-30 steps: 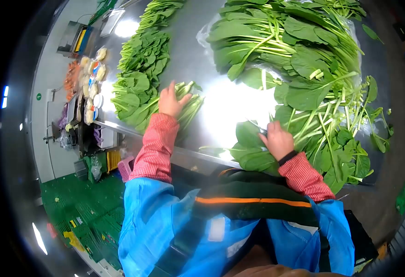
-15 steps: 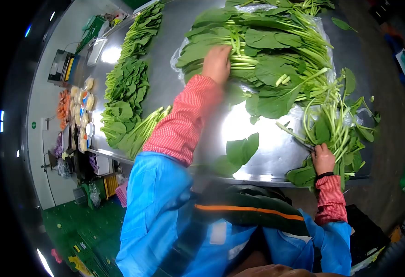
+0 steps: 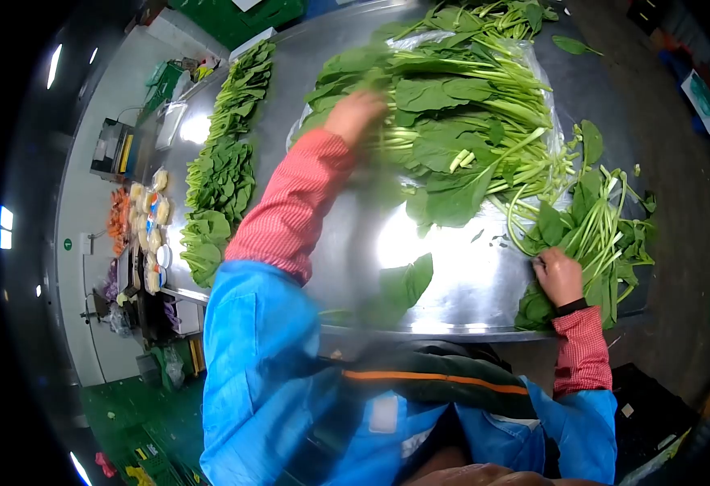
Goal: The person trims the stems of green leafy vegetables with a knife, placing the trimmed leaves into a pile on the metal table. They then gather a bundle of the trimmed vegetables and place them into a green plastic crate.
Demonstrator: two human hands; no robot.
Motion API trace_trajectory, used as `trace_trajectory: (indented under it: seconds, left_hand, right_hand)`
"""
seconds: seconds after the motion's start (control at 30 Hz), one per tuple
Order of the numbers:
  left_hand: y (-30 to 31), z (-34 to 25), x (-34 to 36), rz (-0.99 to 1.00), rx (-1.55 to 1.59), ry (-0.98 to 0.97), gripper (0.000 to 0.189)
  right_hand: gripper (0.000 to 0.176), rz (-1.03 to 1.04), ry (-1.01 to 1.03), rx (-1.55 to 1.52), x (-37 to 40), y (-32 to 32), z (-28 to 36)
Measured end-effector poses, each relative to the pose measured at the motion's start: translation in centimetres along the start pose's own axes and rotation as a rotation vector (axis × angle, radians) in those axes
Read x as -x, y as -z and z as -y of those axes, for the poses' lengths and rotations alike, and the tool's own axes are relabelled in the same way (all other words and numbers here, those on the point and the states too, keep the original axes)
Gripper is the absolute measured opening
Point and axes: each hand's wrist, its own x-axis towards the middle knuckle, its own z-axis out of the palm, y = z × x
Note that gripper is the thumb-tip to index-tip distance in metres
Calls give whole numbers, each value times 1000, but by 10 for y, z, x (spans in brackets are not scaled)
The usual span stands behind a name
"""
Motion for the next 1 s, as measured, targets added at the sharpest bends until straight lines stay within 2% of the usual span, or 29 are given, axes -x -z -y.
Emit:
trace_trajectory:
  seconds: [0.03,0.13,0.27,0.3,0.4,0.43,0.53,0.57,0.7,0.8,0.83,0.87,0.93,1.0]
  left_hand:
    - [9,-7,3,-168,65,-23,31]
    - [38,-39,15,-238,216,177,28]
    - [37,-49,23,-299,205,248,32]
    - [36,-44,22,-188,167,287,44]
    - [5,-24,18,-106,-64,150,56]
    - [3,-23,11,26,-65,183,59]
    - [-7,-38,-9,103,-172,187,53]
    - [-18,-33,-14,135,-176,165,42]
    - [-22,-23,-25,166,-201,33,25]
    - [-6,-28,-15,56,-77,89,22]
    - [-10,-16,-13,-37,28,68,21]
    - [-18,-8,-9,-137,106,133,20]
    - [2,-31,-4,-324,268,322,20]
    - [13,-41,3,-408,330,330,20]
  right_hand:
    - [15,-23,7,-94,0,4,11]
    - [15,-30,28,-243,-4,7,34]
    - [14,-50,57,-355,-21,7,60]
    - [14,-65,87,-373,-26,2,64]
    - [13,-28,145,-413,-36,-1,87]
    - [13,-31,165,-425,-36,-4,94]
    - [14,-27,200,-441,-33,-18,110]
    - [15,12,185,-440,-29,-19,112]
    - [16,84,81,-439,-12,-16,104]
    - [18,22,-17,-472,6,-25,88]
    - [18,8,-39,-504,10,-24,85]
    - [18,8,-63,-526,12,-23,83]
    - [18,14,-100,-567,14,-20,82]
    - [19,8,-132,-616,12,-21,85]
